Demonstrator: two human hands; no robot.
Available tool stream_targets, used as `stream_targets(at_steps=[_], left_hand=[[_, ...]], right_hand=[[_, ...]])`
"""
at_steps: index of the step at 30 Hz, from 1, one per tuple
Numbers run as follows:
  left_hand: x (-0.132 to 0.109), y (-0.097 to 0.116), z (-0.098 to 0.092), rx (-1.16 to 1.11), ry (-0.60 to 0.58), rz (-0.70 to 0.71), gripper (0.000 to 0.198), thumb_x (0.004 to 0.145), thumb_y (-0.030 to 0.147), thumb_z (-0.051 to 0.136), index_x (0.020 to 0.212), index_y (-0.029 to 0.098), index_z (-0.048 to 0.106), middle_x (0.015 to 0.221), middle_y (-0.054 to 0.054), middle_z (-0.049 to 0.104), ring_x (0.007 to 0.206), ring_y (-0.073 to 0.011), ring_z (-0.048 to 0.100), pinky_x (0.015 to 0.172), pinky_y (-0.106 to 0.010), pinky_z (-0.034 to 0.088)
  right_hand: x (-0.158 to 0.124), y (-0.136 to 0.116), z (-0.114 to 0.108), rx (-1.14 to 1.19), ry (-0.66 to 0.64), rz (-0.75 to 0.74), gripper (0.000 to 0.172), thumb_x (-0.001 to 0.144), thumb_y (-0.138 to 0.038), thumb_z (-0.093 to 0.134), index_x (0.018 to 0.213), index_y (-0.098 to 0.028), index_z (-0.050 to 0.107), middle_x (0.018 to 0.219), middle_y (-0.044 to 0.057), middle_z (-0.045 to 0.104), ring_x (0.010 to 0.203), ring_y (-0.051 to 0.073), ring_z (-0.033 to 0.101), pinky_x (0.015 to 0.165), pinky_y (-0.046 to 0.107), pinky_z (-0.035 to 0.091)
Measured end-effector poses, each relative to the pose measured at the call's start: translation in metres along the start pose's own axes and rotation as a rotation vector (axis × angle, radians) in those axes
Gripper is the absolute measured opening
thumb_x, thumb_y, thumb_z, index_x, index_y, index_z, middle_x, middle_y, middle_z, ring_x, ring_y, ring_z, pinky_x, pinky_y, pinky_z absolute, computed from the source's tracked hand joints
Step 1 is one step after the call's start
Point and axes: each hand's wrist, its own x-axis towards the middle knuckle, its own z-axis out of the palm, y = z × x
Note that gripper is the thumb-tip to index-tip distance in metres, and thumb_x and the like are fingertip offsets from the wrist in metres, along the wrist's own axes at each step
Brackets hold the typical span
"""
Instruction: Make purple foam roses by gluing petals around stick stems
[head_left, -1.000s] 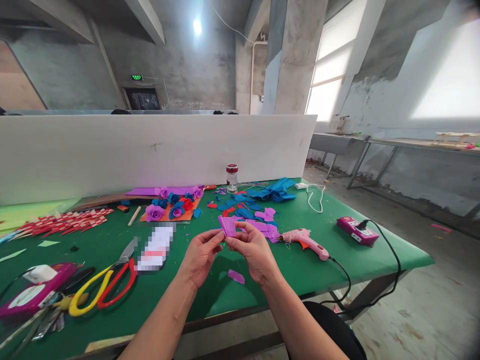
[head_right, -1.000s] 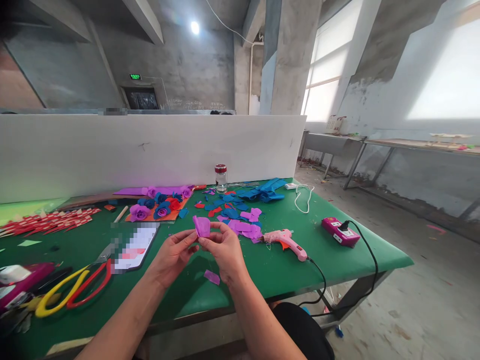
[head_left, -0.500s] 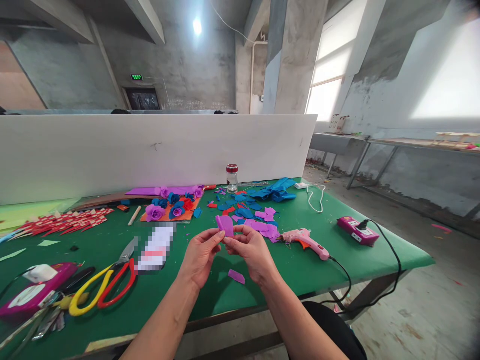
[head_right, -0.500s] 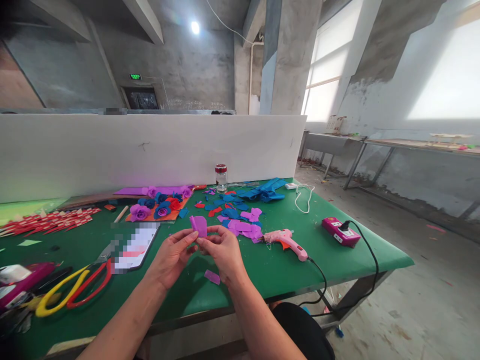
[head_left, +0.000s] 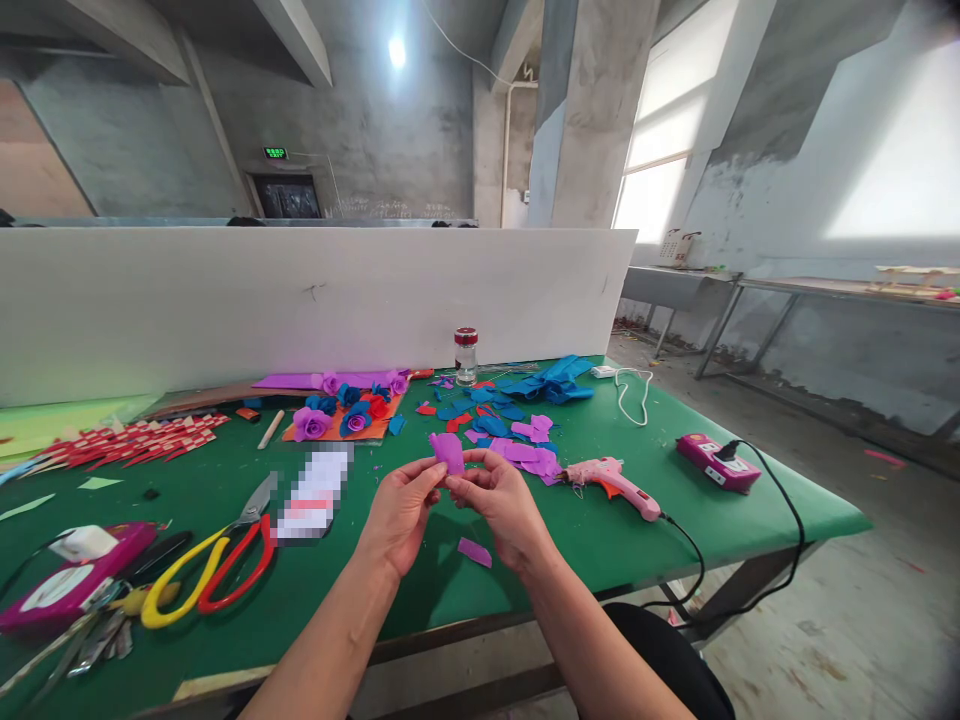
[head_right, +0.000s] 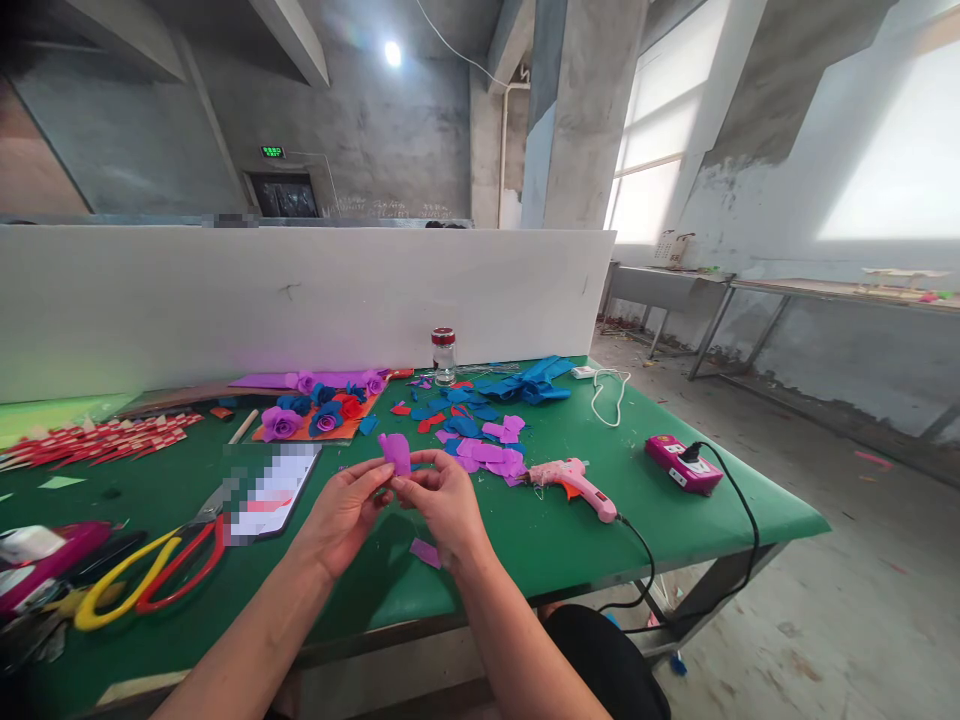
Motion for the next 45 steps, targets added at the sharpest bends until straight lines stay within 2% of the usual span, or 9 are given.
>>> stream_targets(at_steps=[4,8,14,19,28,39,45], left_hand=[[-0.0003,0.0002,0.0002,-0.003,0.015,0.018,0.027,0.051,0.029,0.084,0.072,0.013,0.077,0.062,-0.002,0.065,0.057,-0.0081,0.044,0.054,-0.02,0.035],[0.0003,0.0002,-0.001,-0.035,0.008,0.018,0.026,0.052,0.027,0.085,0.071,0.013,0.076,0.063,-0.003,0.065,0.057,-0.0088,0.046,0.055,-0.021,0.035],[-0.0013,0.004,-0.0009,-0.093,-0.004,-0.009,0.028,0.049,0.026,0.088,0.07,0.013,0.075,0.062,-0.001,0.065,0.058,-0.0082,0.049,0.058,-0.021,0.037],[-0.0019,0.0063,0.0004,-0.118,0.021,-0.009,0.03,0.046,0.026,0.089,0.068,0.013,0.074,0.062,0.0,0.065,0.057,-0.008,0.05,0.059,-0.022,0.039],[-0.0026,0.0055,0.0027,-0.151,0.02,0.019,0.031,0.043,0.026,0.091,0.065,0.013,0.073,0.061,0.001,0.064,0.057,-0.0079,0.05,0.057,-0.021,0.04],[-0.0026,0.005,0.0026,-0.172,0.008,0.021,0.029,0.047,0.025,0.089,0.064,0.013,0.068,0.06,0.002,0.062,0.056,-0.0079,0.052,0.056,-0.021,0.041],[-0.0043,0.0036,0.0036,-0.181,-0.012,0.021,0.029,0.05,0.026,0.088,0.064,0.013,0.066,0.056,0.003,0.057,0.052,-0.0068,0.049,0.052,-0.019,0.039]], right_hand=[[-0.0004,0.0011,-0.0009,0.117,-0.047,0.075,0.046,0.054,-0.028,0.087,0.091,-0.016,0.061,0.063,-0.003,0.068,0.055,0.007,0.058,0.058,0.019,0.044],[0.001,0.0019,-0.0026,0.192,-0.04,0.145,0.049,0.051,-0.026,0.089,0.091,-0.017,0.062,0.068,-0.002,0.07,0.057,0.007,0.062,0.059,0.018,0.047],[0.0028,0.0019,-0.0044,0.262,-0.066,0.203,0.047,0.053,-0.022,0.089,0.092,-0.015,0.064,0.071,0.001,0.072,0.058,0.008,0.064,0.058,0.016,0.05],[0.0035,0.0039,-0.0065,0.269,-0.094,0.202,0.044,0.057,-0.021,0.087,0.095,-0.015,0.064,0.073,0.002,0.073,0.057,0.007,0.064,0.058,0.016,0.051],[0.001,0.0005,-0.0028,0.271,-0.109,0.212,0.044,0.054,-0.022,0.089,0.09,-0.015,0.065,0.07,0.002,0.073,0.054,0.006,0.062,0.056,0.014,0.049],[-0.0004,0.0028,-0.0009,0.231,-0.119,0.214,0.033,0.054,-0.027,0.089,0.074,-0.014,0.065,0.07,0.002,0.071,0.054,0.006,0.062,0.056,0.015,0.049],[-0.0009,0.0048,-0.0005,0.246,-0.137,0.216,0.031,0.055,-0.028,0.088,0.072,-0.013,0.066,0.069,0.001,0.07,0.054,0.006,0.06,0.054,0.014,0.049]])
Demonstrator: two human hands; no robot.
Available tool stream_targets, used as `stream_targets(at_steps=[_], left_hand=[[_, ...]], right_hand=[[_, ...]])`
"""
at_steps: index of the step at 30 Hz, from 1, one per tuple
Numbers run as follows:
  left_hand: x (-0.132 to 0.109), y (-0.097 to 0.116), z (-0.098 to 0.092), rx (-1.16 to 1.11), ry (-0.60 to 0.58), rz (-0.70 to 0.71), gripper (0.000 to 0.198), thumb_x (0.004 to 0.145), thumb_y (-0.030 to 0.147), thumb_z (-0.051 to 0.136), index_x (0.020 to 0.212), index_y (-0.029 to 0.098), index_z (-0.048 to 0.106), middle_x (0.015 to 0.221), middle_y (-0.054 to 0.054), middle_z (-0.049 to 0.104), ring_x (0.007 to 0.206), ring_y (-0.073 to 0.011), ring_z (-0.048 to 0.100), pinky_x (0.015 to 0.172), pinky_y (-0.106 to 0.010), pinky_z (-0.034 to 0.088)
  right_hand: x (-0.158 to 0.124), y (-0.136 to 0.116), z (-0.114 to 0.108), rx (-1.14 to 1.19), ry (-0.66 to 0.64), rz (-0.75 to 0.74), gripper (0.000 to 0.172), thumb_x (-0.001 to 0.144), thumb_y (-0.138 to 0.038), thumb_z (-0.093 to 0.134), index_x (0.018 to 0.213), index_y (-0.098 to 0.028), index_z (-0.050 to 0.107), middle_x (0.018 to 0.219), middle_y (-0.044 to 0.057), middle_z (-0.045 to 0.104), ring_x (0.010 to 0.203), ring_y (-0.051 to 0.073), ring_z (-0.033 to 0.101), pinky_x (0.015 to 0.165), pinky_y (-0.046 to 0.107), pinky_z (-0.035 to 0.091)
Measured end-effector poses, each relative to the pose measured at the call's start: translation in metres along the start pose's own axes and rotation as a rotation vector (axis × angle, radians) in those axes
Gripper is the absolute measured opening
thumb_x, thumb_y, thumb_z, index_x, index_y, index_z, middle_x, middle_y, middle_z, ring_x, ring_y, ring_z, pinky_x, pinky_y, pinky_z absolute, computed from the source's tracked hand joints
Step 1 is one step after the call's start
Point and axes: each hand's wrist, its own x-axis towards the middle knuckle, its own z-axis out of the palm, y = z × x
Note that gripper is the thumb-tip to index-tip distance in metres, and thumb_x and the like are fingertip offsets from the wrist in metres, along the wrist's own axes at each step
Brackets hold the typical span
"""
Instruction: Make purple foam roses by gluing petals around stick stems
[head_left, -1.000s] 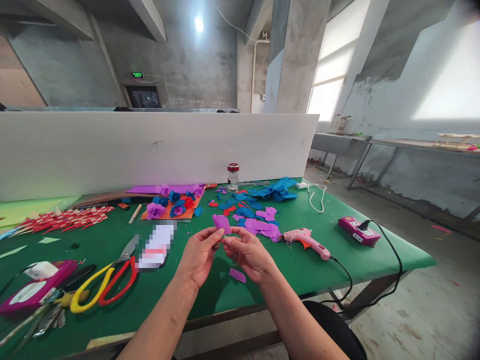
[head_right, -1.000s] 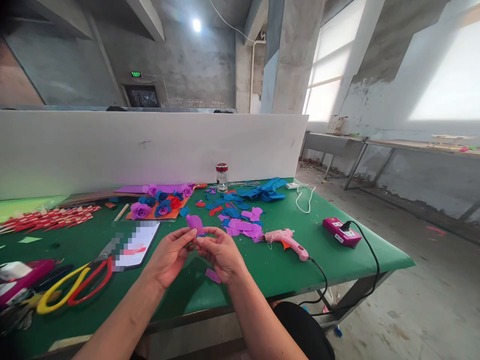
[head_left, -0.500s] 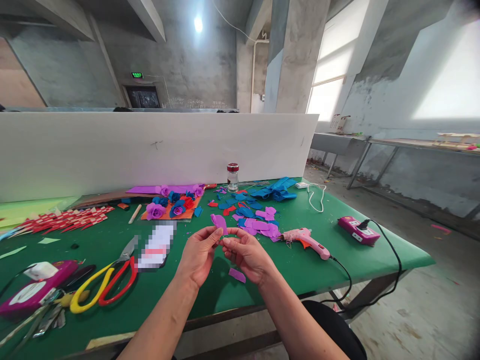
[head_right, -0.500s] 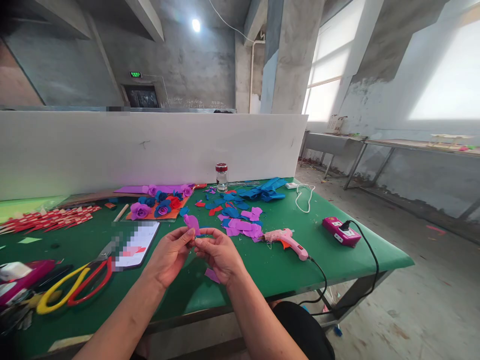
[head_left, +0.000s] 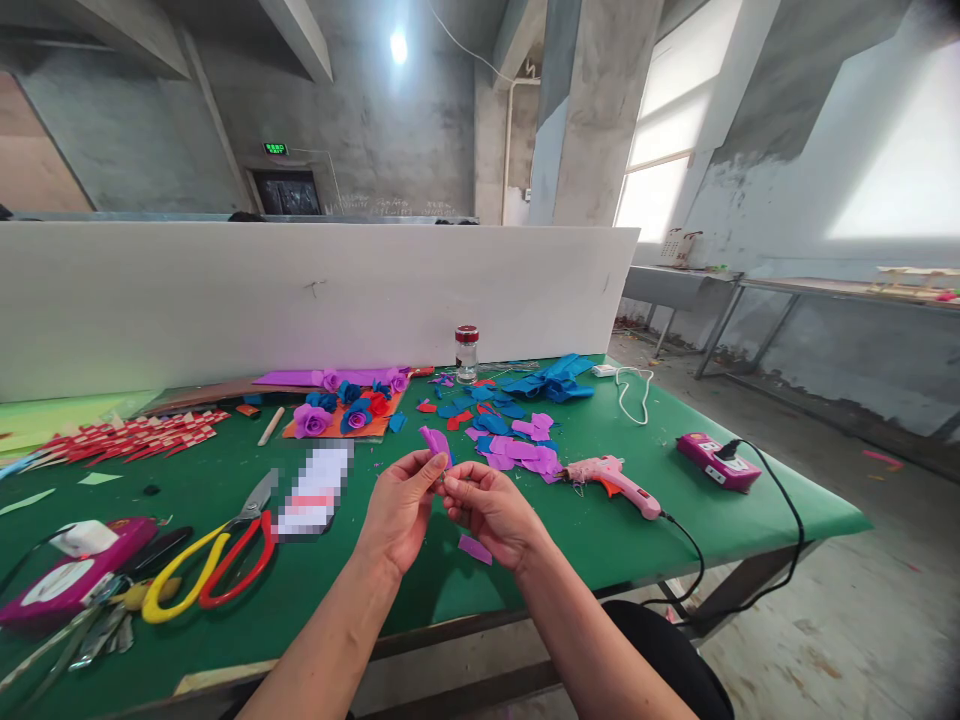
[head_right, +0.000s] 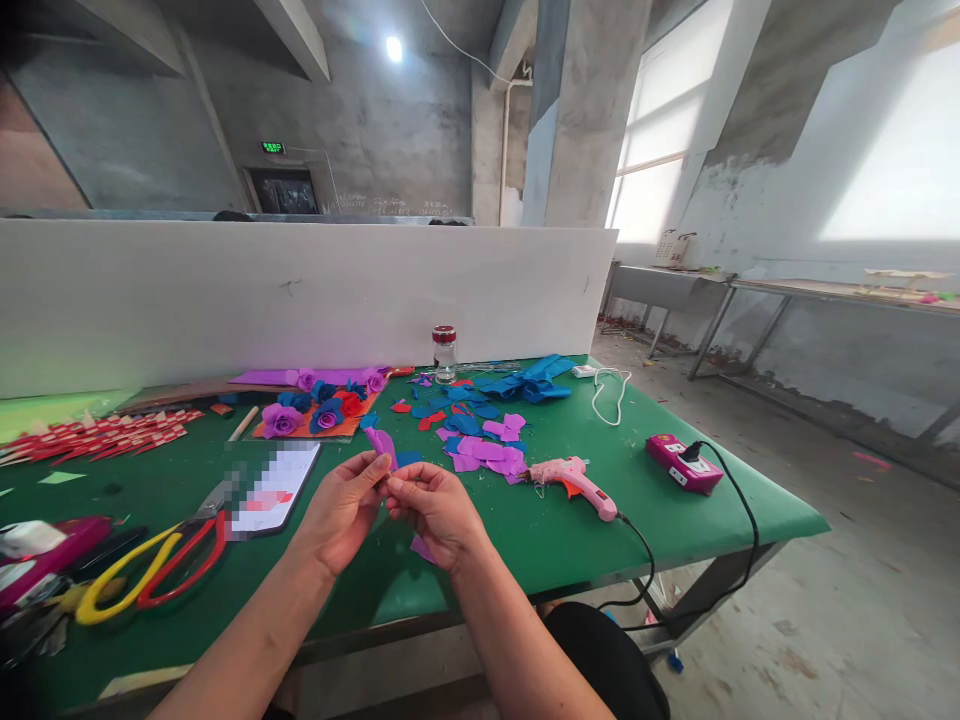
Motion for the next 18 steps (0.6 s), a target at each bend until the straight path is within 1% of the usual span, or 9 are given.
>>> stream_targets(at_steps=[3,6,9,11,12,16,18], left_hand=[[-0.0004,0.001,-0.0001,0.022,-0.032,-0.006,0.03,0.053,0.031,0.087,0.067,0.013,0.068,0.058,0.003,0.057,0.051,-0.0069,0.048,0.052,-0.02,0.04],[0.001,0.0015,-0.0021,0.048,-0.067,-0.018,0.033,0.057,0.037,0.085,0.073,0.012,0.072,0.064,0.0,0.061,0.054,-0.0077,0.05,0.055,-0.022,0.043],[0.003,0.0001,-0.004,0.074,-0.092,-0.044,0.034,0.059,0.036,0.084,0.08,0.011,0.074,0.064,-0.002,0.062,0.056,-0.0089,0.052,0.058,-0.022,0.043],[0.0043,-0.0015,-0.0048,0.089,-0.092,-0.037,0.034,0.059,0.034,0.084,0.083,0.011,0.074,0.065,-0.002,0.062,0.058,-0.0095,0.052,0.058,-0.022,0.042],[0.0049,-0.0022,-0.0051,0.099,-0.072,-0.018,0.033,0.058,0.033,0.084,0.081,0.012,0.073,0.066,-0.001,0.061,0.059,-0.0095,0.052,0.058,-0.022,0.041],[0.0068,-0.0032,-0.0065,0.176,0.097,0.122,0.031,0.054,0.034,0.087,0.072,0.016,0.068,0.07,0.002,0.06,0.062,-0.0086,0.048,0.055,-0.021,0.036],[0.0074,-0.0032,-0.007,0.214,0.109,0.149,0.032,0.054,0.036,0.086,0.073,0.016,0.069,0.071,0.001,0.061,0.062,-0.009,0.047,0.056,-0.021,0.035]], right_hand=[[-0.0008,-0.0015,0.0003,0.021,0.007,0.015,0.029,0.057,-0.027,0.087,0.071,-0.014,0.066,0.068,0.001,0.069,0.052,0.005,0.059,0.052,0.014,0.048],[-0.002,-0.0048,0.0008,0.045,0.014,0.029,0.027,0.057,-0.026,0.087,0.07,-0.014,0.066,0.068,0.001,0.069,0.05,0.004,0.057,0.05,0.013,0.047],[-0.0025,-0.0064,0.0012,0.057,0.02,0.032,0.028,0.057,-0.026,0.087,0.07,-0.014,0.066,0.067,0.0,0.069,0.05,0.004,0.057,0.051,0.013,0.048],[-0.002,-0.0055,0.0013,0.049,0.045,0.01,0.03,0.055,-0.028,0.088,0.07,-0.014,0.066,0.066,0.0,0.069,0.051,0.004,0.057,0.051,0.013,0.048],[-0.0015,-0.0047,0.0013,0.036,0.071,-0.016,0.031,0.055,-0.029,0.088,0.07,-0.014,0.066,0.067,0.0,0.069,0.051,0.004,0.057,0.052,0.014,0.048],[0.0006,-0.0015,0.0017,-0.073,0.216,-0.193,0.034,0.053,-0.032,0.088,0.071,-0.014,0.066,0.065,0.001,0.069,0.054,0.008,0.06,0.054,0.018,0.05],[0.001,-0.0009,0.0024,-0.133,0.257,-0.264,0.032,0.054,-0.033,0.086,0.071,-0.015,0.066,0.063,0.0,0.068,0.055,0.009,0.06,0.054,0.019,0.05]])
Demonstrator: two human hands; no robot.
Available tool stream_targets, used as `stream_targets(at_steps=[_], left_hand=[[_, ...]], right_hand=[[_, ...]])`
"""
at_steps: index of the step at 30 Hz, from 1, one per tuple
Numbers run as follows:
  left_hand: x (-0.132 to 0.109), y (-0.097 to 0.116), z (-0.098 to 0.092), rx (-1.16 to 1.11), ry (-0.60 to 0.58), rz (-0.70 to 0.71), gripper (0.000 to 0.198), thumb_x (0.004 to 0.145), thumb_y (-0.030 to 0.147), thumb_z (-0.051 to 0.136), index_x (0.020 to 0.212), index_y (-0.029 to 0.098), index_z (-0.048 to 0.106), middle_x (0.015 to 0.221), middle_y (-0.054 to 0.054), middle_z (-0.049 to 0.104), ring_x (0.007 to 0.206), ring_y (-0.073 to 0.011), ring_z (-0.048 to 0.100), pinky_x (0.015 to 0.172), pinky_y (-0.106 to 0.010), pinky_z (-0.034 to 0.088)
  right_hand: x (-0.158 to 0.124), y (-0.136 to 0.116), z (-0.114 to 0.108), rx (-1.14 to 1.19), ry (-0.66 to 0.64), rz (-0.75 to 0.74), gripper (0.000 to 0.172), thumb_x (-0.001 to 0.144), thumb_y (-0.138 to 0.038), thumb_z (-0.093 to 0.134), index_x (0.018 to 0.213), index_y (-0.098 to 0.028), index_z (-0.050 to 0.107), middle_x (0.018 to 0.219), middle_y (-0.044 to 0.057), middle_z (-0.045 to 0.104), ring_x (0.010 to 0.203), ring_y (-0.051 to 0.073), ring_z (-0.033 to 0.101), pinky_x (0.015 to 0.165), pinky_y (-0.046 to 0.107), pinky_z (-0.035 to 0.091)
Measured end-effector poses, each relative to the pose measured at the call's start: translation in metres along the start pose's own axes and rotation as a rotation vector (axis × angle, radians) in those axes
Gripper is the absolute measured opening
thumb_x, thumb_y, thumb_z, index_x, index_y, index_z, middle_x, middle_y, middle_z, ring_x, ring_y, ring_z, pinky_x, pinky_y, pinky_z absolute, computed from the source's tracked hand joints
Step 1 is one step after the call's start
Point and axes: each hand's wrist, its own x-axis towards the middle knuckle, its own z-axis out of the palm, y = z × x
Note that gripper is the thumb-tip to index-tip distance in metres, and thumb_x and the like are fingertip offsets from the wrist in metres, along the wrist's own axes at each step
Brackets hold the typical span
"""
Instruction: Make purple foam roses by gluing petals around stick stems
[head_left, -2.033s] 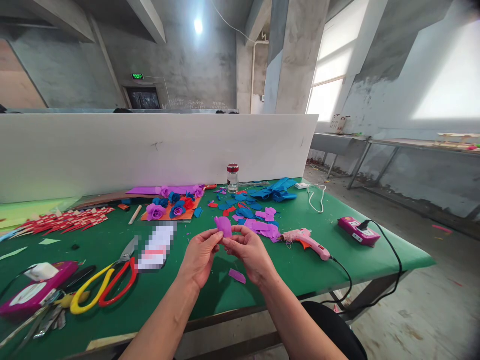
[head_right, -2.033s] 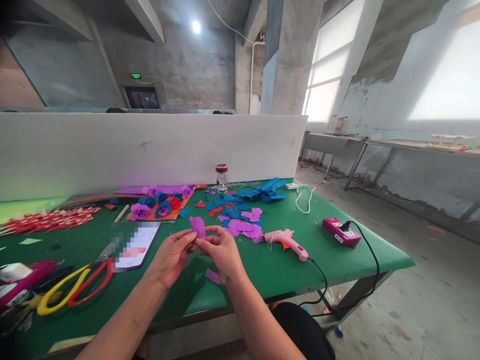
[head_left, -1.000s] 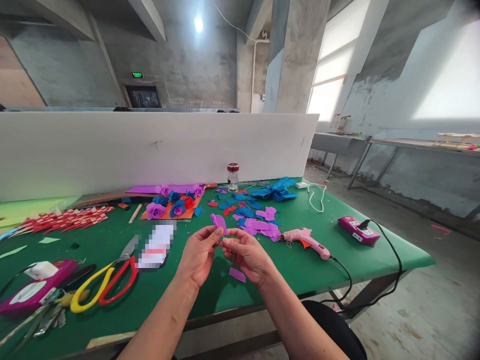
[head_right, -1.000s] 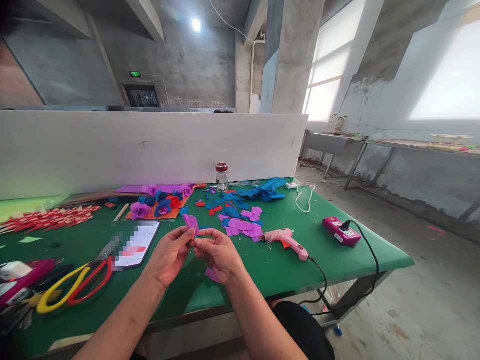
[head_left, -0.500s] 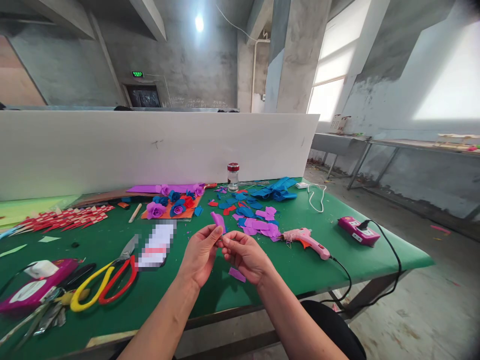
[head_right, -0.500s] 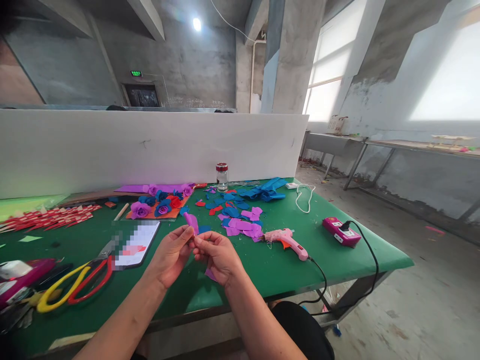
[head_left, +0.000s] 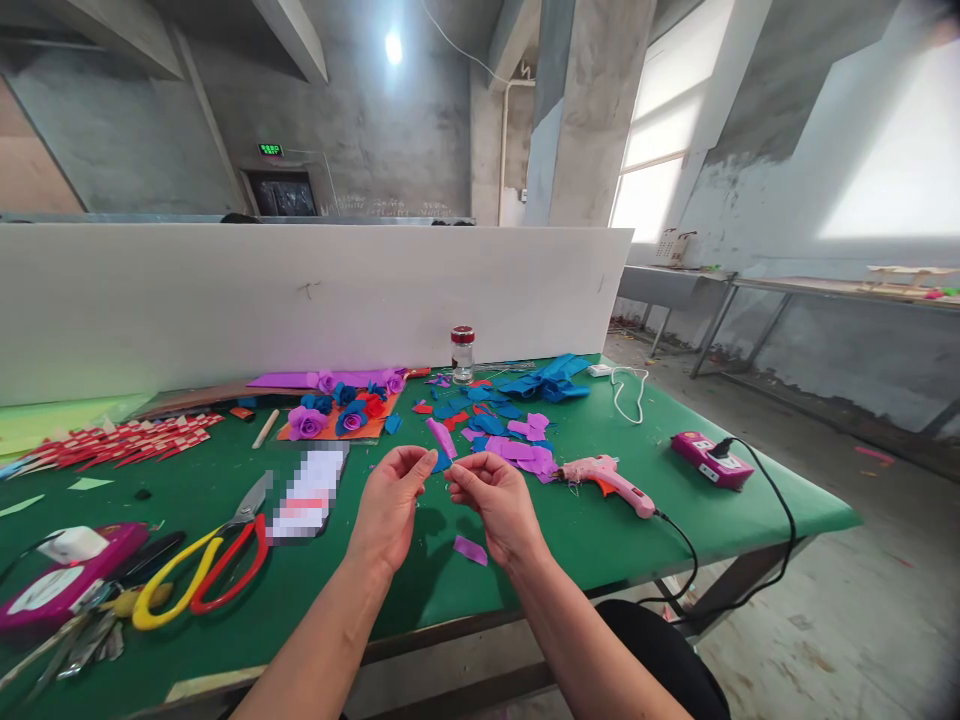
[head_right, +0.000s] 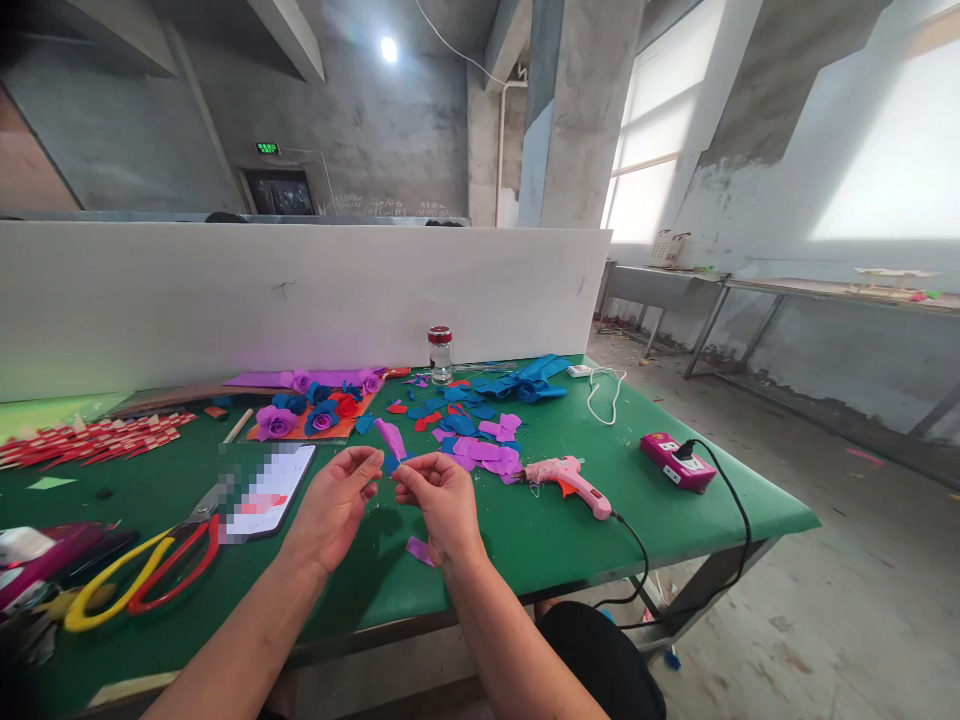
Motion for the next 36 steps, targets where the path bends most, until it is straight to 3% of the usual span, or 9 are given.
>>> stream_targets(at_steps=[4,9,15,18,27,36], left_hand=[[0.0,-0.001,0.001,0.013,-0.066,-0.051,0.034,0.053,0.038,0.086,0.075,0.015,0.075,0.071,-0.002,0.066,0.061,-0.0099,0.045,0.059,-0.023,0.034],[-0.001,-0.001,0.001,-0.035,-0.081,-0.099,0.034,0.049,0.036,0.088,0.072,0.014,0.076,0.062,-0.001,0.065,0.059,-0.0085,0.043,0.058,-0.022,0.034],[-0.004,0.001,0.001,-0.095,-0.092,-0.125,0.032,0.051,0.033,0.087,0.073,0.013,0.075,0.063,-0.002,0.065,0.061,-0.01,0.051,0.057,-0.022,0.039],[-0.007,0.003,0.003,-0.139,-0.082,-0.143,0.031,0.05,0.03,0.088,0.071,0.013,0.074,0.062,0.0,0.064,0.059,-0.0086,0.052,0.055,-0.02,0.04],[-0.01,0.009,0.005,-0.168,-0.138,-0.194,0.027,0.052,0.028,0.088,0.065,0.013,0.069,0.055,0.003,0.057,0.051,-0.0065,0.049,0.048,-0.018,0.039],[-0.009,0.007,-0.001,-0.15,-0.204,-0.183,0.026,0.057,0.028,0.085,0.064,0.014,0.065,0.059,0.003,0.057,0.056,-0.0079,0.049,0.053,-0.02,0.039]], right_hand=[[-0.001,0.001,0.001,-0.045,-0.011,-0.038,0.029,0.057,-0.033,0.085,0.07,-0.015,0.066,0.06,-0.001,0.065,0.054,0.009,0.059,0.054,0.019,0.05],[-0.003,0.004,0.003,-0.008,-0.052,0.027,0.029,0.058,-0.033,0.085,0.07,-0.015,0.066,0.059,-0.002,0.065,0.053,0.007,0.059,0.054,0.018,0.05],[-0.004,0.003,0.005,0.091,-0.128,0.147,0.037,0.051,-0.033,0.089,0.071,-0.013,0.065,0.067,0.002,0.071,0.052,0.006,0.06,0.054,0.016,0.05],[-0.003,0.004,0.006,0.146,-0.171,0.192,0.037,0.051,-0.033,0.09,0.071,-0.013,0.065,0.061,-0.001,0.068,0.051,0.006,0.06,0.054,0.015,0.051],[-0.002,0.012,0.003,0.197,-0.225,0.198,0.034,0.055,-0.029,0.089,0.072,-0.012,0.065,0.06,-0.002,0.066,0.052,0.005,0.061,0.054,0.014,0.051],[-0.002,0.011,0.0,0.169,-0.277,0.203,0.031,0.058,-0.031,0.088,0.073,-0.014,0.066,0.065,-0.001,0.067,0.055,0.006,0.059,0.057,0.016,0.048]])
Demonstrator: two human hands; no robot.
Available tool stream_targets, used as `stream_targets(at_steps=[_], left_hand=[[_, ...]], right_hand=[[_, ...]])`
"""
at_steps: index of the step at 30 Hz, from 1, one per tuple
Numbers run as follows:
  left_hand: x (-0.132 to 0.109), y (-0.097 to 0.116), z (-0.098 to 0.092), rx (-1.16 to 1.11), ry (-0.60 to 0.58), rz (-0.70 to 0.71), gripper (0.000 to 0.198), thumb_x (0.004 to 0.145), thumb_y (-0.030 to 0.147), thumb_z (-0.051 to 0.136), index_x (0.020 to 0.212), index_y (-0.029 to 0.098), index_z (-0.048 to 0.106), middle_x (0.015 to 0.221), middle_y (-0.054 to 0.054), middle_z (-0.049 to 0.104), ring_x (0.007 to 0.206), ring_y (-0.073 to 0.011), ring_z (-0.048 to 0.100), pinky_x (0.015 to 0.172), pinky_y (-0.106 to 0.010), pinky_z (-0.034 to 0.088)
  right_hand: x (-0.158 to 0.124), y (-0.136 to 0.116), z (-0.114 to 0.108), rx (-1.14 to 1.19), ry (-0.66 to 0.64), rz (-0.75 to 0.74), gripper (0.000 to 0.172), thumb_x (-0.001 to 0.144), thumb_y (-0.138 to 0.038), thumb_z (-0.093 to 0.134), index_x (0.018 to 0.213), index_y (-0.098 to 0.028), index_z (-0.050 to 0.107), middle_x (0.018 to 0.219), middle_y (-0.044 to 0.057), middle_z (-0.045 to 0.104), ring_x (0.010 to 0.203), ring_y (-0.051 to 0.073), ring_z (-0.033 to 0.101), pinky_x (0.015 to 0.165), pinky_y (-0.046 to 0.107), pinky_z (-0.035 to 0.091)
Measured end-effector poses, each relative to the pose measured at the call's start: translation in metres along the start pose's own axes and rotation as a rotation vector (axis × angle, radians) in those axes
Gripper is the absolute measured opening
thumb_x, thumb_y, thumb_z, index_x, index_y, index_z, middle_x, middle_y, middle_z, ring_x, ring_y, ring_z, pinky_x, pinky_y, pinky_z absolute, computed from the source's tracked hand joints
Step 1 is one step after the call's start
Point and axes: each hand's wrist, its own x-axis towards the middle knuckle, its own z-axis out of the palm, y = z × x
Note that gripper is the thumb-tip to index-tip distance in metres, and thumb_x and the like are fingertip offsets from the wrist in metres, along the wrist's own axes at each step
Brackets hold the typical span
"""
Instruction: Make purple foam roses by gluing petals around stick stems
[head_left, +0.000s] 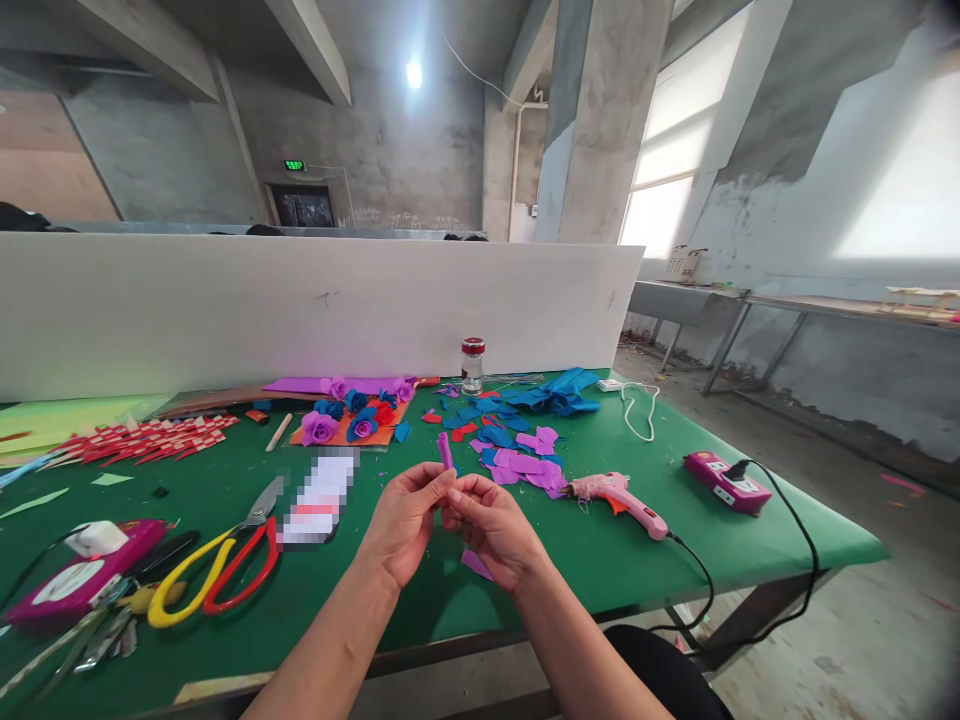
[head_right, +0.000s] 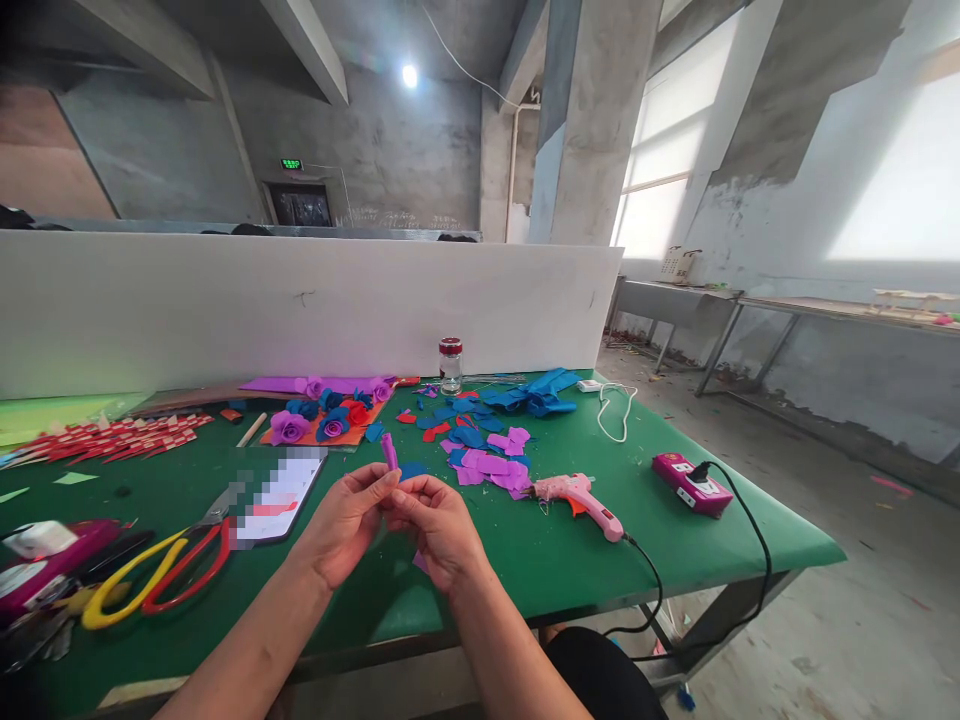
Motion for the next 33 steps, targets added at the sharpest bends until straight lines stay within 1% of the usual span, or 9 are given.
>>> stream_targets(at_steps=[3,8,11,15,19,24,29,31,33], left_hand=[[0.0,0.0,-0.001,0.033,-0.003,0.028,0.025,0.058,0.028,0.084,0.063,0.015,0.064,0.06,0.003,0.057,0.058,-0.0078,0.047,0.055,-0.02,0.038],[-0.002,0.002,0.002,0.132,0.051,0.134,0.024,0.057,0.028,0.084,0.063,0.016,0.064,0.062,0.003,0.057,0.064,-0.0086,0.047,0.064,-0.02,0.037],[-0.003,0.002,0.005,0.176,0.073,0.169,0.024,0.057,0.029,0.083,0.062,0.016,0.063,0.063,0.003,0.057,0.068,-0.0106,0.049,0.069,-0.022,0.038],[-0.005,0.001,0.007,0.231,0.123,0.193,0.025,0.056,0.03,0.082,0.061,0.016,0.062,0.063,0.003,0.057,0.066,-0.0116,0.048,0.068,-0.024,0.037],[-0.006,0.001,0.007,0.267,0.148,0.211,0.025,0.056,0.03,0.081,0.061,0.016,0.061,0.063,0.003,0.055,0.064,-0.0112,0.046,0.065,-0.024,0.036],[-0.007,0.0,0.009,0.272,0.13,0.203,0.025,0.057,0.029,0.081,0.059,0.017,0.059,0.061,0.004,0.053,0.063,-0.0111,0.046,0.063,-0.023,0.035],[-0.007,-0.001,0.011,0.267,0.113,0.194,0.025,0.057,0.029,0.081,0.06,0.016,0.06,0.062,0.004,0.051,0.063,-0.0101,0.044,0.061,-0.022,0.035],[-0.007,0.001,0.009,0.271,0.077,0.164,0.023,0.057,0.027,0.082,0.069,0.017,0.065,0.066,0.004,0.051,0.066,-0.0105,0.046,0.062,-0.021,0.037],[-0.007,0.004,0.005,0.294,-0.007,0.123,0.031,0.057,0.024,0.082,0.085,0.019,0.069,0.072,0.004,0.054,0.071,-0.0113,0.049,0.066,-0.021,0.039]], right_hand=[[0.0,0.001,-0.001,-0.037,0.005,-0.023,0.03,0.058,-0.03,0.088,0.072,-0.015,0.066,0.063,-0.002,0.065,0.058,0.007,0.059,0.062,0.018,0.047],[0.001,0.006,-0.003,-0.175,0.045,-0.157,0.024,0.06,-0.028,0.085,0.072,-0.016,0.068,0.069,-0.002,0.065,0.066,0.008,0.057,0.069,0.021,0.044],[0.001,0.006,-0.002,-0.23,0.051,-0.197,0.023,0.059,-0.028,0.085,0.071,-0.017,0.069,0.071,-0.002,0.066,0.068,0.01,0.056,0.071,0.022,0.043],[0.001,0.007,-0.001,-0.281,0.041,-0.233,0.021,0.06,-0.031,0.084,0.072,-0.019,0.071,0.071,-0.002,0.066,0.069,0.011,0.056,0.074,0.025,0.044],[0.0,0.007,-0.001,-0.322,0.042,-0.23,0.021,0.062,-0.034,0.082,0.072,-0.019,0.071,0.07,-0.002,0.066,0.069,0.013,0.057,0.074,0.027,0.045],[-0.001,0.008,-0.005,-0.329,0.018,-0.211,0.022,0.064,-0.036,0.081,0.074,-0.019,0.071,0.075,0.001,0.067,0.074,0.015,0.059,0.077,0.028,0.046],[-0.002,0.007,-0.006,-0.289,-0.008,-0.183,0.021,0.064,-0.035,0.081,0.075,-0.019,0.072,0.074,0.001,0.066,0.072,0.014,0.058,0.076,0.028,0.046],[-0.003,0.006,-0.007,-0.27,-0.014,-0.172,0.022,0.063,-0.035,0.082,0.074,-0.019,0.071,0.073,0.001,0.065,0.07,0.013,0.057,0.075,0.027,0.045],[-0.004,0.005,-0.008,-0.257,-0.01,-0.168,0.023,0.063,-0.035,0.082,0.071,-0.018,0.069,0.07,0.0,0.063,0.067,0.011,0.056,0.073,0.025,0.045]])
